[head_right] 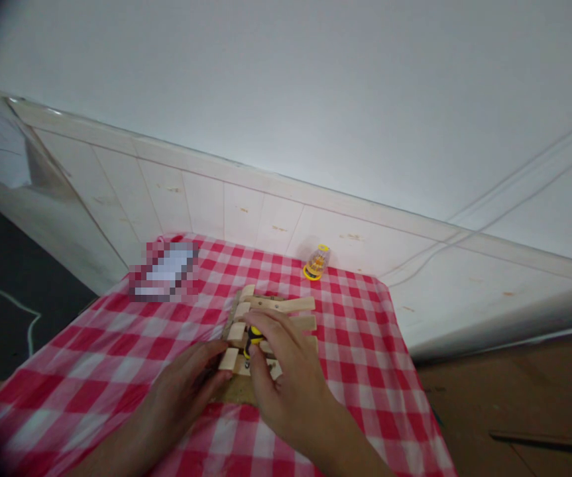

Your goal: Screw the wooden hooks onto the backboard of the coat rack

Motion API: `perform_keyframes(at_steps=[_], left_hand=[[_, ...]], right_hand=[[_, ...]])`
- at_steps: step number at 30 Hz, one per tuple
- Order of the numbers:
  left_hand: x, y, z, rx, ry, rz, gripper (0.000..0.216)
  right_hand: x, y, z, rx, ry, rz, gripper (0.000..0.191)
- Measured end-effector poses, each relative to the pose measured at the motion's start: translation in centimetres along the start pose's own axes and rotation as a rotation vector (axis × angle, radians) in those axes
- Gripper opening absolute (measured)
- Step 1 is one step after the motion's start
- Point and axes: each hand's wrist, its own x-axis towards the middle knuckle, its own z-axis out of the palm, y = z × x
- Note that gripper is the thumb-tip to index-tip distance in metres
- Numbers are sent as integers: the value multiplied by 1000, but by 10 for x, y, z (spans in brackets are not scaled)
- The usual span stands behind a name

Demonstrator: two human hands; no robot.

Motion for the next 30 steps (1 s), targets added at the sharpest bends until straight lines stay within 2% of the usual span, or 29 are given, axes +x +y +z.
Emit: perform_keyframes(at_steps=[10,16,22,30], left_hand=[[2,1,-2,4,10,4,28],[1,2,-1,2,10,10,31],[1,2,-2,-25,5,-9,30],[2,4,-2,-4,16,1,28]], right_hand=[[0,3,4,-39,44,-11,39],[1,0,4,-26,34,-32,38],[-5,2,3,-36,-29,6,47],[-5,-1,5,-37,-41,1,43]])
